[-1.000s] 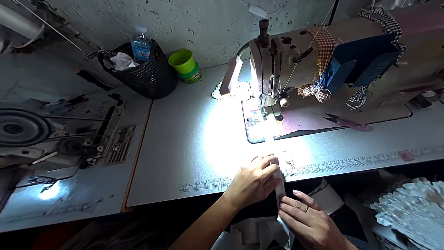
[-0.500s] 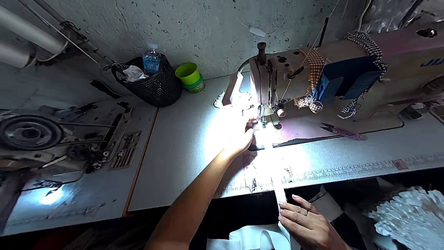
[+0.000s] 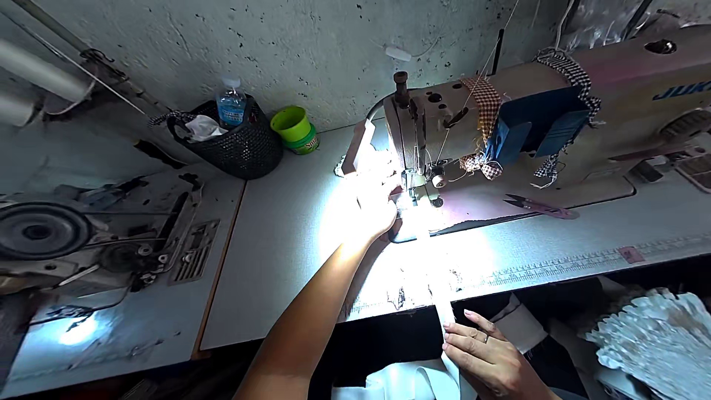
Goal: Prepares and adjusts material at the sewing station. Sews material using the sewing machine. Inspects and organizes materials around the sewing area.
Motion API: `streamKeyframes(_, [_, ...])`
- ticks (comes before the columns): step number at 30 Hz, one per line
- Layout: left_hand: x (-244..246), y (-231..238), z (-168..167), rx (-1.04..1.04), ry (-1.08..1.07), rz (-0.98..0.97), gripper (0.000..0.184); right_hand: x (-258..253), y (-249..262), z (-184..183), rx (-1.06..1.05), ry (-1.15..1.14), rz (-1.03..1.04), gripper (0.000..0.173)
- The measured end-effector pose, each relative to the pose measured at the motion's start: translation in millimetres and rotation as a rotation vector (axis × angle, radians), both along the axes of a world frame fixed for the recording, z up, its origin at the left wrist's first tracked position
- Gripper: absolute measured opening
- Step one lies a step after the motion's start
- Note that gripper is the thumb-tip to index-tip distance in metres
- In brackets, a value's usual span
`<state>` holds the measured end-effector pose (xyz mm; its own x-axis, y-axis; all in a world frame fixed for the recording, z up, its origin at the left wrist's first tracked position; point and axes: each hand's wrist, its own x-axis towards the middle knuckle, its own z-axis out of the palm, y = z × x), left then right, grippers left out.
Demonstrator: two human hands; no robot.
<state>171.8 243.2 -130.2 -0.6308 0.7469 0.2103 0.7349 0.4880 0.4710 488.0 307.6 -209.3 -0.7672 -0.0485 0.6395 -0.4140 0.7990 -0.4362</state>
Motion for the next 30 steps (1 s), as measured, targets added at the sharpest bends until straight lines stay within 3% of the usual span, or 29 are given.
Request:
streamKeyframes(3, [5,5,10,0.098,0.048,0.033,0.026,1,-1,0,-0.006,0.008,-0.012,0.018])
streamKeyframes(8, [3,5,7,-0.009,-0.207,0.035,0.036,1,-3,0,-0.007,0.005,-0.026,0.019])
streamKeyframes(13, [-1,4,1,0.012,-0.284,0.033,0.039,-1,-6,2,-0.043,-0.034,-0.038,0.020])
streamKeyframes(23, [-9,3,-4,0.055,-0.218,0.010,0.038,-49,2,11,-0.148,-0.010,-0.208,0.022])
streamKeyframes(30, [-12,2,-5,0.033,-0.221,-0.036,0.041,-88,12,19,-0.089,-0.067,-0.317,0.022])
